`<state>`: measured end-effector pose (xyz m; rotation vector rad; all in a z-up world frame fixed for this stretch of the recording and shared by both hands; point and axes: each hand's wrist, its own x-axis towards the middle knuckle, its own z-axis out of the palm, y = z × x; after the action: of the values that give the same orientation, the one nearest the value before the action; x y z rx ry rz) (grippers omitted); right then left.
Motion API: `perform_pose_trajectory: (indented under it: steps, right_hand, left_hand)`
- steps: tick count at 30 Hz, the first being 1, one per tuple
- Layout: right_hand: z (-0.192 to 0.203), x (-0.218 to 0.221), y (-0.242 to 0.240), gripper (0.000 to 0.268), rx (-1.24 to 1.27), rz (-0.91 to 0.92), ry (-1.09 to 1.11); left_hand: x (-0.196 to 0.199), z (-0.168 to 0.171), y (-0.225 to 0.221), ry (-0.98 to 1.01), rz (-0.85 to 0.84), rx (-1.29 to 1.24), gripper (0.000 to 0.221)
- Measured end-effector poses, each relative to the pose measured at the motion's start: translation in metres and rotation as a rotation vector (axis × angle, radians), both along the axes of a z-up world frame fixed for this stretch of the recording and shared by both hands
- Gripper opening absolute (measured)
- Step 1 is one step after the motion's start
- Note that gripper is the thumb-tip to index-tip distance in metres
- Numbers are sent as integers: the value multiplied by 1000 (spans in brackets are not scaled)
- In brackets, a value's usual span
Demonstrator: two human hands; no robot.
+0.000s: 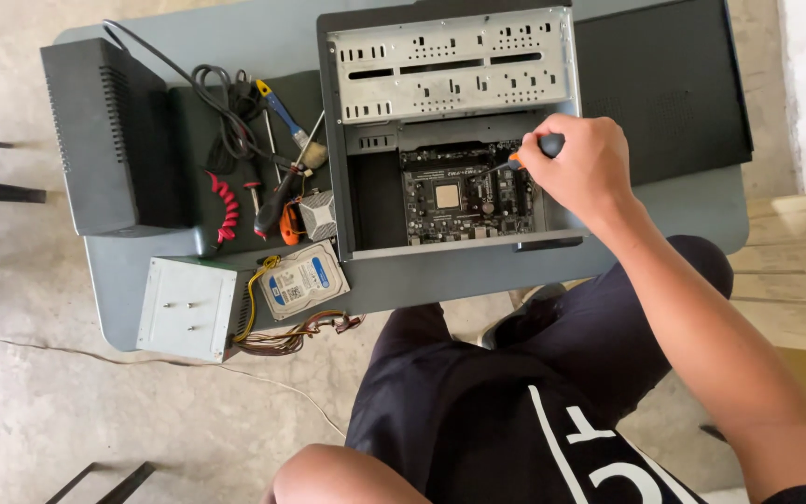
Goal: The person removes a heat sink and a memory module from a computer motherboard, unscrews a component from the chassis, and then works on the motherboard with a screwdriver.
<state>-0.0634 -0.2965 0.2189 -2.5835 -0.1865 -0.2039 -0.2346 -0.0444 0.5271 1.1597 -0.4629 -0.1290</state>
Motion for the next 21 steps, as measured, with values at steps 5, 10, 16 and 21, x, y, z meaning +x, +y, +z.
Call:
perform_pose_trajectory:
  steps: [5, 10, 16, 21]
  right_hand:
    - [6, 2, 12, 19, -48, -36, -37]
    - [21, -1, 26, 26, -210, -148, 38]
    - [32, -14, 27, 24, -173, -180, 103]
    - [36, -27, 34, 27, -175, -167, 91]
  left_hand:
    - [1, -27, -8, -41, 161, 7, 12]
    - [94, -210, 5, -89, 302, 272, 14]
    - [149, -292, -8, 90, -141, 1029, 128]
    - [172, -325, -6, 185, -293, 876, 106]
